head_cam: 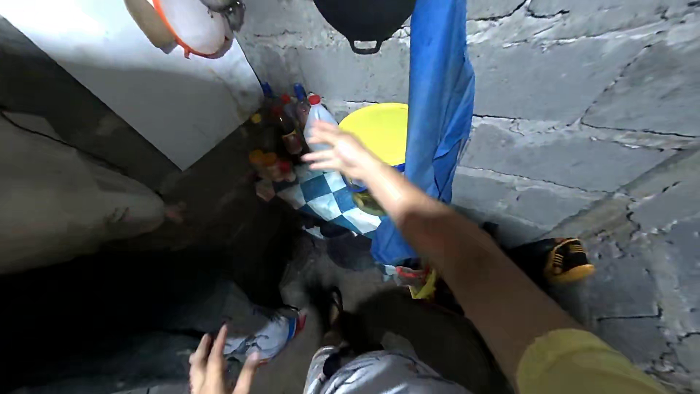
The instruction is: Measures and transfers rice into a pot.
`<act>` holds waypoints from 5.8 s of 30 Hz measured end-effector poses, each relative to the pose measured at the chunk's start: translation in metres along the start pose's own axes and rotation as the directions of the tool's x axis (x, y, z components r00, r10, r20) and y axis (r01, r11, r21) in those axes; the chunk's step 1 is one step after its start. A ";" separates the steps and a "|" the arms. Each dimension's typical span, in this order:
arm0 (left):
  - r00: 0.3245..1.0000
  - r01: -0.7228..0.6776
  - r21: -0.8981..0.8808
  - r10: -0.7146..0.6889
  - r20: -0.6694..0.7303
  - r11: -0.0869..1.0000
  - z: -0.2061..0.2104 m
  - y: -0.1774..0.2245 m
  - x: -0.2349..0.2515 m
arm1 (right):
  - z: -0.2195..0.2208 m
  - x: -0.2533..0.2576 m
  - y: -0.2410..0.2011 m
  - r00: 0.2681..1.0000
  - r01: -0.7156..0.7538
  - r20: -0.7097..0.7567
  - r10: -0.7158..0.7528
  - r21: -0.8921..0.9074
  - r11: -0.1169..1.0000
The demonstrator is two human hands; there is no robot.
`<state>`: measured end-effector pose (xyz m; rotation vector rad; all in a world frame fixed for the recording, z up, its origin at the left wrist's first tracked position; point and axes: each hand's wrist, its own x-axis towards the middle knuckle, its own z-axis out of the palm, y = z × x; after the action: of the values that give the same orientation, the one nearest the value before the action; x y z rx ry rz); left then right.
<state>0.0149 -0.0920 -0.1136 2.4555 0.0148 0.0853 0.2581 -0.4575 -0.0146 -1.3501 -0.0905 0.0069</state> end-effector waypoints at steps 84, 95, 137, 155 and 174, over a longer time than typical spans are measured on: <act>0.763 0.231 -0.969 -0.635 0.121 0.092 0.102 0.032 0.327 | -0.180 0.141 0.111 0.683 -0.611 -0.360 0.635 -0.759 0.226; 0.944 0.171 -0.985 -0.286 0.165 -0.003 0.040 0.062 0.348 | -0.185 0.117 0.076 0.616 -0.777 -0.293 0.731 -0.079 0.624; 0.302 0.618 -0.448 0.331 0.894 0.646 0.185 0.201 0.056 | 0.010 -0.385 -0.026 0.388 0.044 -0.886 0.256 0.295 0.954; -0.421 0.119 -0.331 0.349 0.837 0.936 0.337 0.353 -0.377 | 0.018 -0.794 0.017 -0.388 0.461 -0.895 0.217 0.016 0.887; -0.939 -0.191 -0.430 -0.036 0.343 0.882 0.372 0.438 -0.891 | 0.024 -1.148 0.003 -0.900 0.411 -0.343 0.268 -0.465 0.785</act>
<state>-0.8550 -0.6957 -0.1755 0.6535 -1.6980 -2.5681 -0.8878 -0.4996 -0.0830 0.1857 1.5035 -2.1446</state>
